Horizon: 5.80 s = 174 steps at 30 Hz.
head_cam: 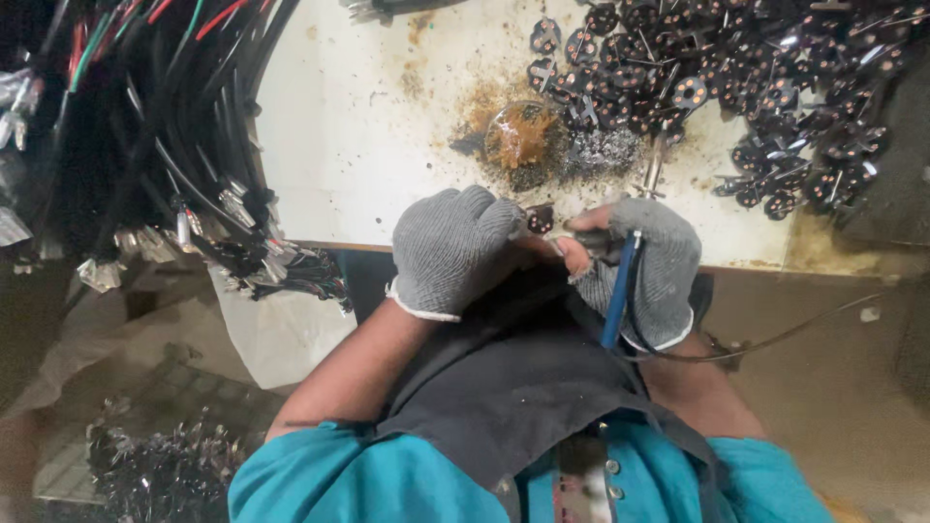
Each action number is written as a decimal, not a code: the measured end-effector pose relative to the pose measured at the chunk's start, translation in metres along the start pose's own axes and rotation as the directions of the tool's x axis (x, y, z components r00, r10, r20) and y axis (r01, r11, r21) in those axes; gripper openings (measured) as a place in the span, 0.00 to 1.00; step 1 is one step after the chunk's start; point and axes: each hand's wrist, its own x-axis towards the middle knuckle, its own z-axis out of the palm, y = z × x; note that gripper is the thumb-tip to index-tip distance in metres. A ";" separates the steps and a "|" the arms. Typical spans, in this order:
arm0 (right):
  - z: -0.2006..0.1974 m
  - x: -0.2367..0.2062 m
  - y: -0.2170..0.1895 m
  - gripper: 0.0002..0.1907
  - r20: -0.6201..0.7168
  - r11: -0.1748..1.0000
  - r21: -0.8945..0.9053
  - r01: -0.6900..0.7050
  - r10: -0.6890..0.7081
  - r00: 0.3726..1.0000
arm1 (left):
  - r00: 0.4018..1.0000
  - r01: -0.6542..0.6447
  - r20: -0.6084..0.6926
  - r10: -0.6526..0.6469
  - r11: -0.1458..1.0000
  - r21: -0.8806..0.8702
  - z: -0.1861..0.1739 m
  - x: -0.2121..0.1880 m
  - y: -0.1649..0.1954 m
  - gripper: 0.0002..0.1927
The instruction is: The person solders wires to small connector components at a workbench. They hold a wire in one hand and a soldering iron in the other, apply solder to the joint, then set the finished connector aside and pick up the next wire and connector, repeating the process.
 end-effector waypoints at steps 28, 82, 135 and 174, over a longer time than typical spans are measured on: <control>-0.019 -0.019 0.067 0.13 0.176 0.570 -0.151 0.808 -0.789 0.589 | 0.962 0.147 -0.172 -0.213 0.931 -0.334 -0.002 0.000 0.019 0.09; -0.003 -0.025 0.070 0.08 0.231 0.629 -0.301 0.716 -0.681 0.695 | 0.964 0.129 0.246 -0.097 0.985 -0.119 -0.002 0.012 0.003 0.12; -0.020 -0.005 0.049 0.23 0.348 0.496 -0.265 0.827 -0.751 0.562 | 0.999 -0.026 -0.037 0.018 0.975 -0.223 0.003 -0.001 -0.003 0.12; 0.010 -0.007 -0.022 0.08 0.022 0.993 -0.057 0.103 -0.102 0.995 | 0.903 0.417 0.367 -0.222 0.658 -0.627 0.006 -0.030 -0.022 0.14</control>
